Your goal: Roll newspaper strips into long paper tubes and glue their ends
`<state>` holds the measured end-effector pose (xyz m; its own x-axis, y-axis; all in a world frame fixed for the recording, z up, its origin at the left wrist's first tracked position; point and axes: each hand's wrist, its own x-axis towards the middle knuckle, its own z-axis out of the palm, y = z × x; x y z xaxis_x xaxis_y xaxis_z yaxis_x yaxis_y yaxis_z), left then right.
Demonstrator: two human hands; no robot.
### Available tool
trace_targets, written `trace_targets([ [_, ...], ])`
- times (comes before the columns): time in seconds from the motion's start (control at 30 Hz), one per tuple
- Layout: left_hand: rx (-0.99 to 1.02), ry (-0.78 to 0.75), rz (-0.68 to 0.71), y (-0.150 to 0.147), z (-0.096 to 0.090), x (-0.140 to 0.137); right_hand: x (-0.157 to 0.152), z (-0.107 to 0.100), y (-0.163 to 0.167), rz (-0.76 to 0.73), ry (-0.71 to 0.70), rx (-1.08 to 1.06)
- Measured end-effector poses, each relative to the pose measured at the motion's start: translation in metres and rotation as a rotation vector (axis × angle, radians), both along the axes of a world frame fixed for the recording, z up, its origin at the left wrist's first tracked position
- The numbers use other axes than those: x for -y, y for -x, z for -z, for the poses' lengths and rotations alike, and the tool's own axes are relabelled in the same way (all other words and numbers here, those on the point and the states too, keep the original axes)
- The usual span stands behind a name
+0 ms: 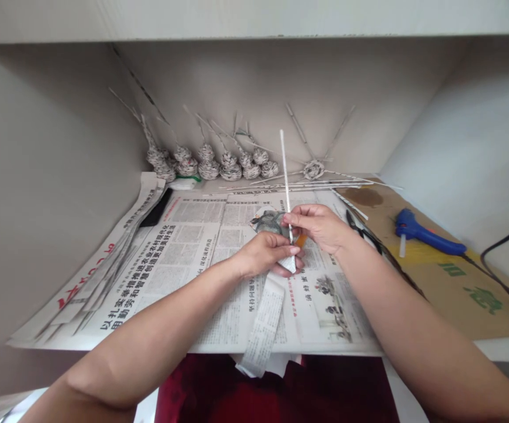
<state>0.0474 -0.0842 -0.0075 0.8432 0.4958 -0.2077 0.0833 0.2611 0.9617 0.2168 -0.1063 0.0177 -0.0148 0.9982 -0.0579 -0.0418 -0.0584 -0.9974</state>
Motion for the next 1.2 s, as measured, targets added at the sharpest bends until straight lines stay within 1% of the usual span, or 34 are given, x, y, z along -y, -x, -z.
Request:
trace_targets([
  [0.07, -0.004, -0.003, 0.001, 0.0002, -0.0001, 0.0003, 0.0001, -0.0009, 0.0002, 0.007, -0.022, -0.019],
  [0.17, -0.003, -0.018, -0.011, 0.0003, 0.0000, 0.0001, 0.0004, -0.0021, 0.0000, -0.068, -0.015, 0.024],
  [0.2, -0.002, -0.019, -0.010, 0.0003, 0.0000, 0.0000, 0.0006, -0.0022, 0.0000, -0.071, -0.009, 0.038],
  [0.3, -0.002, -0.017, 0.010, 0.0002, -0.0009, 0.0005, 0.0009, -0.0019, 0.0001, 0.000, -0.011, 0.039],
  [0.37, -0.010, -0.012, 0.006, 0.0001, -0.0016, 0.0014, 0.0014, -0.0018, 0.0000, 0.010, -0.023, 0.020],
  [0.47, -0.017, 0.005, -0.020, 0.0000, -0.0014, 0.0024, 0.0020, -0.0023, -0.0007, -0.081, -0.008, 0.023],
  [0.5, -0.011, 0.009, -0.018, -0.0001, -0.0010, 0.0024, 0.0020, -0.0025, -0.0008, -0.091, -0.002, 0.024],
  [0.53, -0.003, 0.011, -0.010, -0.0002, -0.0004, 0.0024, 0.0017, -0.0026, -0.0009, -0.079, -0.001, 0.020],
  [0.63, 0.014, 0.008, 0.023, -0.0002, 0.0005, 0.0017, 0.0007, -0.0028, -0.0009, 0.034, -0.032, -0.031],
  [0.67, 0.012, 0.007, 0.025, -0.0002, 0.0003, 0.0015, 0.0005, -0.0029, -0.0011, 0.047, -0.038, -0.041],
  [0.7, 0.010, 0.006, 0.019, 0.0000, -0.0001, 0.0014, 0.0005, -0.0031, -0.0014, 0.034, -0.039, -0.041],
  [0.83, 0.002, 0.007, -0.009, 0.0004, -0.0029, 0.0018, 0.0013, -0.0032, -0.0022, -0.106, 0.004, 0.016],
  [0.87, -0.002, 0.009, -0.005, 0.0004, -0.0034, 0.0021, 0.0013, -0.0030, -0.0020, -0.104, 0.012, 0.019],
  [1.0, -0.003, 0.016, 0.020, 0.0002, -0.0038, 0.0025, 0.0009, -0.0023, -0.0014, -0.003, 0.006, -0.026],
  [1.03, -0.001, 0.014, 0.020, 0.0002, -0.0036, 0.0024, 0.0010, -0.0023, -0.0017, -0.018, 0.011, -0.025],
  [1.13, 0.002, 0.010, 0.002, 0.0002, -0.0024, 0.0018, 0.0012, -0.0024, -0.0026, -0.124, 0.048, 0.008],
  [1.2, 0.003, 0.016, 0.003, 0.0001, -0.0011, 0.0014, 0.0008, -0.0022, -0.0026, -0.110, 0.053, -0.003],
])
